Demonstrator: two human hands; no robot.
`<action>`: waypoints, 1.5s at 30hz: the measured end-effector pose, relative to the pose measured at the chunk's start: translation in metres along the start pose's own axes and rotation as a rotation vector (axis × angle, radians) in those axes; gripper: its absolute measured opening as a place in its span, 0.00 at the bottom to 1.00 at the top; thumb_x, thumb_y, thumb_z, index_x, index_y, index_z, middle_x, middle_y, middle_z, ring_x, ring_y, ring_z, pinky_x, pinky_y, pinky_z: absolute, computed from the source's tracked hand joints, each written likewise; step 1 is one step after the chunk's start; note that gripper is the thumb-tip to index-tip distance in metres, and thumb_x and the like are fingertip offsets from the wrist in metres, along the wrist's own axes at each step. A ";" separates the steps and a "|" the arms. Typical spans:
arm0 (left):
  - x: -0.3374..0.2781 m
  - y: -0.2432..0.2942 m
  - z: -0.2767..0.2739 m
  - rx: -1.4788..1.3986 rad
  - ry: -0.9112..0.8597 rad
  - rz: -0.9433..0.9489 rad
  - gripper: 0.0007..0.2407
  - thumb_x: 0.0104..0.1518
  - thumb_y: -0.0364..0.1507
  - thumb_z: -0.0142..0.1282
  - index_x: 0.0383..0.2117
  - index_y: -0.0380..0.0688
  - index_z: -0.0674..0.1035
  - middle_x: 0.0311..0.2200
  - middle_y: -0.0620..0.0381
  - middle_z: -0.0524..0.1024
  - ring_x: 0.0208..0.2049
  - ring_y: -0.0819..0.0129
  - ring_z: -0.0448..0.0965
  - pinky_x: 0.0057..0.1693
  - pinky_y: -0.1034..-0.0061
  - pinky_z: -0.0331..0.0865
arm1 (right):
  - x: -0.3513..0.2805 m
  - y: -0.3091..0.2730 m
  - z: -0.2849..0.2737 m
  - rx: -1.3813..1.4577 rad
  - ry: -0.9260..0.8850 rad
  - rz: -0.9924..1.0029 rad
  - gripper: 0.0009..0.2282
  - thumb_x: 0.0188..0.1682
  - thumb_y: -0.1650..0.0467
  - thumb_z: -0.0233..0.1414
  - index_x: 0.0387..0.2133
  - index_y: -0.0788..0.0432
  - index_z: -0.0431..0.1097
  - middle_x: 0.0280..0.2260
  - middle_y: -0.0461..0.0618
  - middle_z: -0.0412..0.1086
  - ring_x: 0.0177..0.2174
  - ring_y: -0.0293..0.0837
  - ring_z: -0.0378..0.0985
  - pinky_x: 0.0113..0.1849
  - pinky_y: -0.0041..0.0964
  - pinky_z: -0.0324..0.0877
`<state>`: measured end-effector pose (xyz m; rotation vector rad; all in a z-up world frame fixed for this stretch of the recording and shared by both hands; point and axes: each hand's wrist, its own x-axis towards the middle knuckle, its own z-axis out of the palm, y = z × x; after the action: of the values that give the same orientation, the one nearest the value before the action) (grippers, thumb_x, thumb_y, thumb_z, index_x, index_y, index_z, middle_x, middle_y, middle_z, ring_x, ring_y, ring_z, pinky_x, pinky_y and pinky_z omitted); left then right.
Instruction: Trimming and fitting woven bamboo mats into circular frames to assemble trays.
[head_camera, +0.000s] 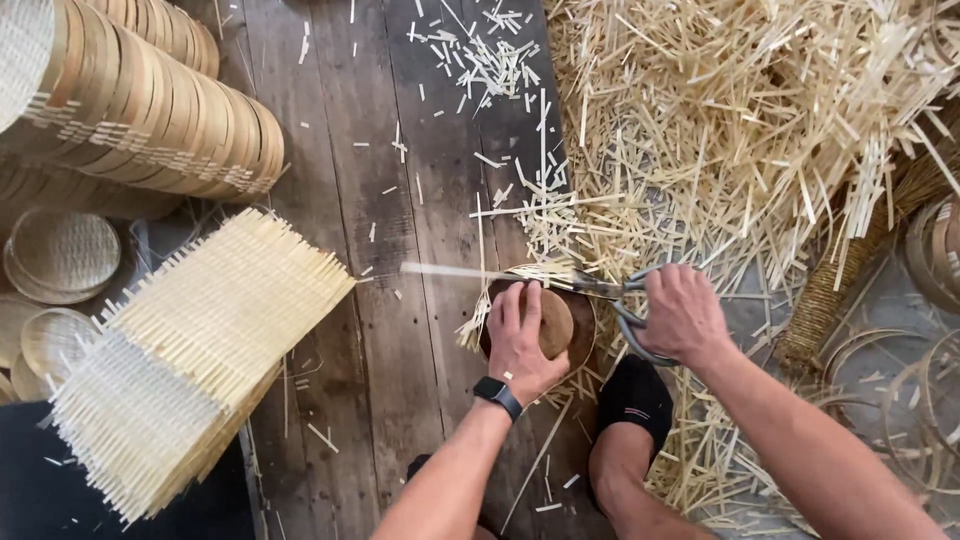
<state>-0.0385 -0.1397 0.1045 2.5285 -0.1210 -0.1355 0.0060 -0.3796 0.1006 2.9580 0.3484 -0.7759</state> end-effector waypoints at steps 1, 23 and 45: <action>0.000 0.001 -0.004 0.004 -0.002 0.002 0.44 0.35 0.33 0.72 0.64 0.39 0.61 0.61 0.38 0.58 0.63 0.38 0.57 0.67 0.46 0.55 | 0.004 0.004 0.015 0.005 0.001 0.001 0.30 0.44 0.47 0.49 0.40 0.65 0.69 0.36 0.56 0.70 0.39 0.49 0.74 0.43 0.43 0.73; 0.009 -0.015 -0.015 -0.003 -0.198 0.038 0.43 0.32 0.34 0.70 0.64 0.57 0.64 0.60 0.45 0.60 0.62 0.41 0.59 0.61 0.46 0.60 | 0.013 0.008 0.017 0.038 -0.081 0.006 0.25 0.47 0.53 0.50 0.45 0.63 0.69 0.39 0.57 0.70 0.40 0.48 0.74 0.44 0.43 0.74; 0.001 -0.022 -0.016 -0.007 -0.125 0.007 0.48 0.31 0.36 0.71 0.66 0.40 0.59 0.62 0.36 0.58 0.60 0.35 0.58 0.63 0.49 0.59 | 0.028 0.037 0.103 -0.007 0.034 -0.033 0.19 0.53 0.56 0.48 0.37 0.60 0.72 0.32 0.54 0.72 0.31 0.44 0.74 0.32 0.36 0.74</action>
<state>-0.0345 -0.1123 0.1051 2.5112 -0.1788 -0.2914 -0.0103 -0.4218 -0.0028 2.9690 0.4025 -0.7272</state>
